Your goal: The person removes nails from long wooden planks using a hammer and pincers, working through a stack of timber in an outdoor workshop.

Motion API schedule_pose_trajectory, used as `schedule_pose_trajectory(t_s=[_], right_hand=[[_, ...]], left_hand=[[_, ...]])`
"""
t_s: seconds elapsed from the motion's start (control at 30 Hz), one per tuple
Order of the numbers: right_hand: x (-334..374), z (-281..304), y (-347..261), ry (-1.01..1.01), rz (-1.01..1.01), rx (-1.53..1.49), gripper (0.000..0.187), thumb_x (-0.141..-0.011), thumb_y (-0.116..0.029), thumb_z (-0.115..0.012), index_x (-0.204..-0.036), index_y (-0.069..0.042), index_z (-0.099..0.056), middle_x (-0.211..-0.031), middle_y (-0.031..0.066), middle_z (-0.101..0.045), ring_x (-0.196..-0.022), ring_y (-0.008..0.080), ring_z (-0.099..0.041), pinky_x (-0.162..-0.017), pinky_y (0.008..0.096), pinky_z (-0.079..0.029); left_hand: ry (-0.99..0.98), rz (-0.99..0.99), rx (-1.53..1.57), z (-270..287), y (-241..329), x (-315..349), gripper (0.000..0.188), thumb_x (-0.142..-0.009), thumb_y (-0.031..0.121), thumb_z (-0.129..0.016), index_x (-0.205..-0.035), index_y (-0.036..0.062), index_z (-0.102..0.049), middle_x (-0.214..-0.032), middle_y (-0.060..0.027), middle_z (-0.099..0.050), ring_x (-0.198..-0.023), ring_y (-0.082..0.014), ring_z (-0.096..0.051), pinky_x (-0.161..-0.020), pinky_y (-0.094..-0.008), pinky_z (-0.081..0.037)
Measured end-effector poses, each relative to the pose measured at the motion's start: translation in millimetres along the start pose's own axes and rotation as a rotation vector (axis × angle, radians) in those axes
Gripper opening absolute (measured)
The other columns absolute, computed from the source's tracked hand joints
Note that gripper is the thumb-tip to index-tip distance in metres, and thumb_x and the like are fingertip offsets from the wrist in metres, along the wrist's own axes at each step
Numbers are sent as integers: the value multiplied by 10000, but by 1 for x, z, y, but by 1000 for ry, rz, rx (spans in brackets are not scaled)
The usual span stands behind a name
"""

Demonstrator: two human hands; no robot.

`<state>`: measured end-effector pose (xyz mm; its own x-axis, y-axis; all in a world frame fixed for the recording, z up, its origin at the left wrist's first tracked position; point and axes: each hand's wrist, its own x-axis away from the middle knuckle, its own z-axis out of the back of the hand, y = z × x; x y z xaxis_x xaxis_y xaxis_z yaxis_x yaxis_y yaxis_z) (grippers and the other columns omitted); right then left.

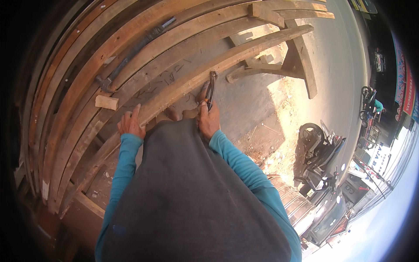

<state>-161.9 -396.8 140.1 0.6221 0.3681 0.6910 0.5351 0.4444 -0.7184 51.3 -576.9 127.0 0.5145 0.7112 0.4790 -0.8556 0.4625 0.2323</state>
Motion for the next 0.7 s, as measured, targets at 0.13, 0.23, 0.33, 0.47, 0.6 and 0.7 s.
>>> schedule_pose_trajectory(t_s=[0.13, 0.23, 0.33, 0.47, 0.6, 0.7], right_hand=[[-20, 0, 38, 140, 402, 528, 247, -1027, -199, -489, -1182, -7, -492, -993, 293, -613, -931, 461, -592, -837, 488, -455], [-14, 1, 52, 130, 464, 634, 257, -1018, -204, -511, -1187, -11, -517, -969, 254, -634, -892, 368, -649, -784, 427, -502], [11, 8, 40, 8, 175, 290, 329, -1009, -217, -520, -1249, 8, -510, -881, 137, -631, -765, 217, -626, -684, 353, -530], [26, 32, 35, -60, 75, 22, 382, -970, -151, -496, -1295, 50, -479, -999, 163, -641, -784, 235, -674, -672, 348, -585], [29, 51, 41, -81, -25, -101, 465, -936, -93, -465, -1372, 64, -430, -1005, 175, -647, -805, 262, -688, -694, 366, -604], [19, 65, 54, -47, -100, -69, 528, -901, -50, -441, -1419, 40, -399, -1025, 183, -652, -852, 278, -700, -724, 383, -615]], left_hand=[[-154, 44, -7, 2, -16, -17, 852, -725, 184, -834, -1480, 247, -442, -1333, -175, -537, -1283, -365, -490, -1052, -533, -387], [-201, -53, 152, 10, -31, -32, 780, -747, 189, -805, -1442, 83, -468, -1281, -195, -600, -1195, -382, -569, -1036, -478, -437], [56, -285, 191, 7, -49, -14, 763, -738, 174, -807, -1426, 83, -490, -1300, -196, -600, -1181, -397, -582, -1040, -469, -447], [169, -242, 348, 44, -71, 36, 760, -710, 167, -834, -1397, 75, -521, -1314, -206, -591, -1215, -398, -560, -1041, -459, -460], [179, 102, 150, 53, -165, 72, 823, -662, 171, -872, -1394, 50, -514, -1322, -230, -578, -1235, -399, -547, -1044, -462, -465], [163, 199, 16, 46, -212, 94, 855, -661, 175, -881, -1407, 43, -487, -1329, -238, -570, -1242, -398, -543, -1047, -457, -464]])
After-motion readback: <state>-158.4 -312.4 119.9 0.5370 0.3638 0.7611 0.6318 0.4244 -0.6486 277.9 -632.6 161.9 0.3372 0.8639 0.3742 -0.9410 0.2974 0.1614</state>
